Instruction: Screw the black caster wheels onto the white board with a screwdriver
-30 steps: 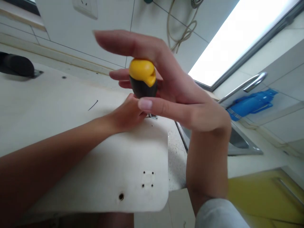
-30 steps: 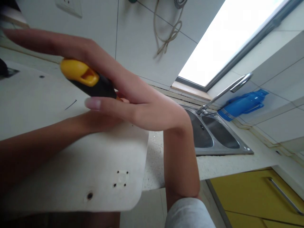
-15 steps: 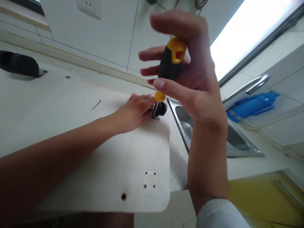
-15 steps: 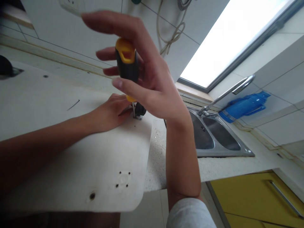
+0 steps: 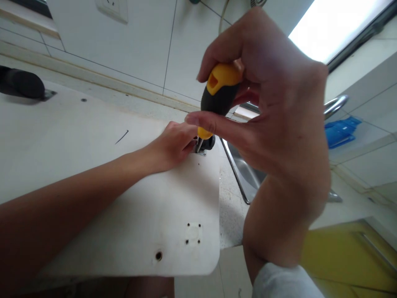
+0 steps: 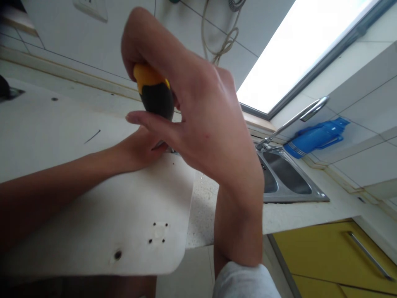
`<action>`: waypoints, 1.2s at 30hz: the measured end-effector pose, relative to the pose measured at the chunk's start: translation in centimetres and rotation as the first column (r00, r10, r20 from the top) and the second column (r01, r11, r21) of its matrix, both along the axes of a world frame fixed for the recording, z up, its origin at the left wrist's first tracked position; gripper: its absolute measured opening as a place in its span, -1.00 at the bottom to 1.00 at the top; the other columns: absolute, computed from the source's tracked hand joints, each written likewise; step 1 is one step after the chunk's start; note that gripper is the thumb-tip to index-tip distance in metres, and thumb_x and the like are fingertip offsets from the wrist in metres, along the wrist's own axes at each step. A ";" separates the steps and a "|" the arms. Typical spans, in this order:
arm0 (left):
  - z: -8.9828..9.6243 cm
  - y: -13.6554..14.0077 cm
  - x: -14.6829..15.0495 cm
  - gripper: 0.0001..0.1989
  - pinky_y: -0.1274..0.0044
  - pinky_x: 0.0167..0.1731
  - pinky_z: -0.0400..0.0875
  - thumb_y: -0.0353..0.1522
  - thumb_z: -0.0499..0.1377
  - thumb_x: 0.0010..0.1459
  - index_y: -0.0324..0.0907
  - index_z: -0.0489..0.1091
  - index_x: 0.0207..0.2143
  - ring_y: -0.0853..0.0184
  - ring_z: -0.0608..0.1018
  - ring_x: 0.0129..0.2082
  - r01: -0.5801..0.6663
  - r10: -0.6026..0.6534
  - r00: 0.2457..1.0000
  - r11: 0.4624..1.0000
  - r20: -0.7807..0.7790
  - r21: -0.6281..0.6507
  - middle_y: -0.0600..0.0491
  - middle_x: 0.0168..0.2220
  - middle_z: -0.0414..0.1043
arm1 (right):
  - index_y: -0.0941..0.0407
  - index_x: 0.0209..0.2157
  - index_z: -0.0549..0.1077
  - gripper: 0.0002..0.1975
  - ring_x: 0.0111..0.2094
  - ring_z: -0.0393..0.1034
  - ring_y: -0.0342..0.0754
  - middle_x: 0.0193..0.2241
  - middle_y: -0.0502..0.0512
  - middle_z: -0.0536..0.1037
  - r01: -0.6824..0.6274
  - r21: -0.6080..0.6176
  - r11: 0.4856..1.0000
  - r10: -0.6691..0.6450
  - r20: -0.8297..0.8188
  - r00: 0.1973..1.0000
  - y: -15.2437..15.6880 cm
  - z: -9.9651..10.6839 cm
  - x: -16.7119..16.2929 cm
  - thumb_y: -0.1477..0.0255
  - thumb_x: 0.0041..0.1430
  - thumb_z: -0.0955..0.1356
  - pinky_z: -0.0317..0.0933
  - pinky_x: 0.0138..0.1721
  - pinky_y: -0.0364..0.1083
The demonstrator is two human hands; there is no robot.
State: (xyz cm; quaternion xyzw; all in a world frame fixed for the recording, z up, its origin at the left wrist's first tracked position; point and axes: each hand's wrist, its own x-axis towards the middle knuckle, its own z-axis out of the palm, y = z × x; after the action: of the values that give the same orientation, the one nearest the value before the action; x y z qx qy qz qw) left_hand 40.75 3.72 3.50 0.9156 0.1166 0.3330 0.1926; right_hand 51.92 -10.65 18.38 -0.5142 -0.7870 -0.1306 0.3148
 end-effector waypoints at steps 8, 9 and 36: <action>0.3 -0.5 -0.6 -0.60 0.31 -0.01 0.48 -0.54 0.10 0.31 -0.06 0.52 0.09 0.14 0.67 -0.04 0.019 -0.020 0.998 1.000 0.057 0.017 -0.01 -0.01 0.66 | -0.06 -0.28 0.32 -0.61 -0.39 0.26 -0.01 -0.39 -0.04 0.38 0.290 0.243 0.926 -0.318 0.085 0.944 0.6 -0.5 1.0 -0.05 0.40 0.41 0.18 -0.28 0.06; 0.2 -0.5 -0.6 -0.61 0.32 -0.02 0.47 -0.54 0.10 0.31 -0.07 0.51 0.09 0.15 0.67 -0.05 0.022 -0.023 0.998 1.000 0.055 0.020 -0.01 -0.01 0.66 | -0.08 -0.18 0.37 -0.70 -0.33 0.33 -0.01 -0.30 -0.03 0.44 0.267 0.178 0.947 -0.285 0.084 0.955 0.4 -0.5 1.1 0.00 0.47 0.36 0.23 -0.26 0.05; 0.8 -1.0 -1.0 -0.55 0.15 0.18 0.54 -0.18 0.16 0.49 -0.07 0.40 0.34 -0.01 0.60 0.15 -0.002 0.003 0.999 1.000 -0.049 0.018 -0.13 0.21 0.55 | -0.04 -0.27 0.19 -0.39 -0.63 0.19 -0.24 -0.57 -0.24 0.35 0.508 0.121 0.853 0.203 -0.973 -0.109 5.3 -15.6 12.6 -0.14 0.06 0.52 -0.02 -0.68 -0.25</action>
State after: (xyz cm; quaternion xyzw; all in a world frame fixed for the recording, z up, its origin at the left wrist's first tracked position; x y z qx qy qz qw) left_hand 39.70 2.70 4.28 0.9251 0.1195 0.3117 0.1810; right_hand 64.56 -5.30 2.75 -0.4361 -0.1638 0.0675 0.8823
